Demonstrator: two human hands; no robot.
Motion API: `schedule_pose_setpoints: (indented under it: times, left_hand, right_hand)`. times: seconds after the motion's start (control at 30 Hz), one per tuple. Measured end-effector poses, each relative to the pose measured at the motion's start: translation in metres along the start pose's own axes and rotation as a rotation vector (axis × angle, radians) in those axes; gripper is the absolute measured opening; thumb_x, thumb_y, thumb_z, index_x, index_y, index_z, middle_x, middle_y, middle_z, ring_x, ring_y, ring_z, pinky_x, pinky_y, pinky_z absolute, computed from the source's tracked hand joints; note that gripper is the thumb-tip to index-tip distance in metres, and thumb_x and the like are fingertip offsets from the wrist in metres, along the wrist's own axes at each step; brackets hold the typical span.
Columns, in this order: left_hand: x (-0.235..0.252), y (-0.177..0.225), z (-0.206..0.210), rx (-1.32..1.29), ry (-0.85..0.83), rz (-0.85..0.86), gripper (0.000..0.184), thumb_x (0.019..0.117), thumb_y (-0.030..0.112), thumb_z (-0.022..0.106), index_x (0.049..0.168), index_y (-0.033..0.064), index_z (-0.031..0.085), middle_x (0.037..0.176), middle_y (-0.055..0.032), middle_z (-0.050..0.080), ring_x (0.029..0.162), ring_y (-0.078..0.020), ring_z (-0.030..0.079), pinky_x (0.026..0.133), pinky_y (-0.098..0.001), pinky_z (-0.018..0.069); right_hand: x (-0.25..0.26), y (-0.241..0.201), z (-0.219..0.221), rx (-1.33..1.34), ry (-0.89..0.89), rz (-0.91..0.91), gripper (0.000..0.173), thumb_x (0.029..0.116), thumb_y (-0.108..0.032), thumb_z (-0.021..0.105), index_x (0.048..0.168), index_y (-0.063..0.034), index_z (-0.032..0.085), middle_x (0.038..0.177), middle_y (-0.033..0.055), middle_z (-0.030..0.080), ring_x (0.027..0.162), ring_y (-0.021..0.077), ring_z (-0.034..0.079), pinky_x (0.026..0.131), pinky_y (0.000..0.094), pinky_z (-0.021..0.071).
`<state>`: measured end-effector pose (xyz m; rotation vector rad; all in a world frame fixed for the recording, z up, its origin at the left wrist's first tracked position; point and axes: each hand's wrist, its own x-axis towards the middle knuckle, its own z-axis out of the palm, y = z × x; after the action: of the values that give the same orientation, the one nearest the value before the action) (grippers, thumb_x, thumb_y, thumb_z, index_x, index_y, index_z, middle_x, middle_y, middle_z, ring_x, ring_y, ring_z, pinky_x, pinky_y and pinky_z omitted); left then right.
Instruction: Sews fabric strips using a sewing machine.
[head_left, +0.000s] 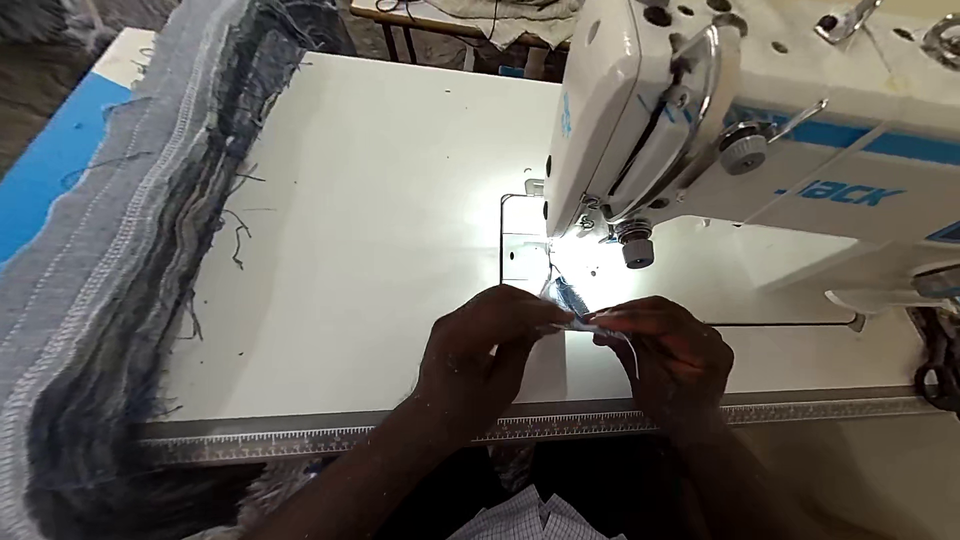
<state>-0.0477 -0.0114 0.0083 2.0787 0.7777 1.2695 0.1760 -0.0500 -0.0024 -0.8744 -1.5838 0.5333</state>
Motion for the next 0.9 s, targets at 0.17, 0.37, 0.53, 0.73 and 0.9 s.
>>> schedule_pose_setpoints:
  times: [0.17,0.37,0.53,0.73,0.9]
  left_hand:
    - [0.011,0.005,0.005,-0.143,0.062,-0.156,0.016,0.1017,0.006,0.06,0.117,0.0027,0.058,0.097,-0.0023,0.067,0.079,-0.0106,0.067,0.07,-0.0256,0.0612]
    - [0.014,0.002,-0.007,0.079,-0.038,-0.01,0.034,0.098,0.01,0.068,0.131,0.0007,0.067,0.11,-0.0058,0.068,0.093,-0.0101,0.068,0.081,-0.0248,0.0613]
    - [0.017,0.001,-0.008,0.121,-0.03,0.077,0.011,0.0944,0.005,0.069,0.101,0.0065,0.078,0.103,-0.0058,0.063,0.094,-0.0107,0.062,0.079,-0.0225,0.0539]
    - [0.019,-0.008,-0.003,-0.209,0.012,-0.045,0.014,0.0856,0.004,0.081,0.099,0.0068,0.077,0.104,-0.0053,0.076,0.106,-0.0224,0.073,0.097,-0.0391,0.0614]
    - [0.019,-0.013,0.009,-0.205,0.178,-0.004,0.017,0.0822,0.009,0.084,0.094,0.0103,0.072,0.101,-0.003,0.073,0.106,-0.0212,0.071,0.097,-0.0397,0.0595]
  right_hand:
    - [0.011,-0.008,0.016,0.103,0.167,0.177,0.028,0.0907,0.0,0.074,0.106,-0.008,0.053,0.088,0.0017,0.067,0.073,0.0126,0.07,0.066,0.0282,0.0648]
    - [0.014,-0.008,0.01,-0.045,0.072,0.076,0.032,0.0874,0.0,0.079,0.117,0.0084,0.071,0.103,0.0104,0.071,0.086,0.0136,0.072,0.077,0.0272,0.0656]
    - [0.01,-0.002,0.01,-0.187,0.113,-0.08,0.013,0.0858,-0.001,0.08,0.099,0.0012,0.077,0.099,0.0104,0.073,0.094,0.015,0.071,0.082,0.0272,0.0618]
    - [0.016,0.008,-0.001,0.048,-0.121,-0.143,0.005,0.0944,-0.007,0.071,0.092,-0.0068,0.068,0.113,0.0099,0.074,0.124,0.0276,0.062,0.108,0.042,0.0491]
    - [0.02,0.008,-0.009,0.15,-0.222,-0.071,0.003,0.0962,-0.006,0.067,0.094,-0.0078,0.066,0.114,0.0073,0.074,0.128,0.0265,0.059,0.113,0.0415,0.045]
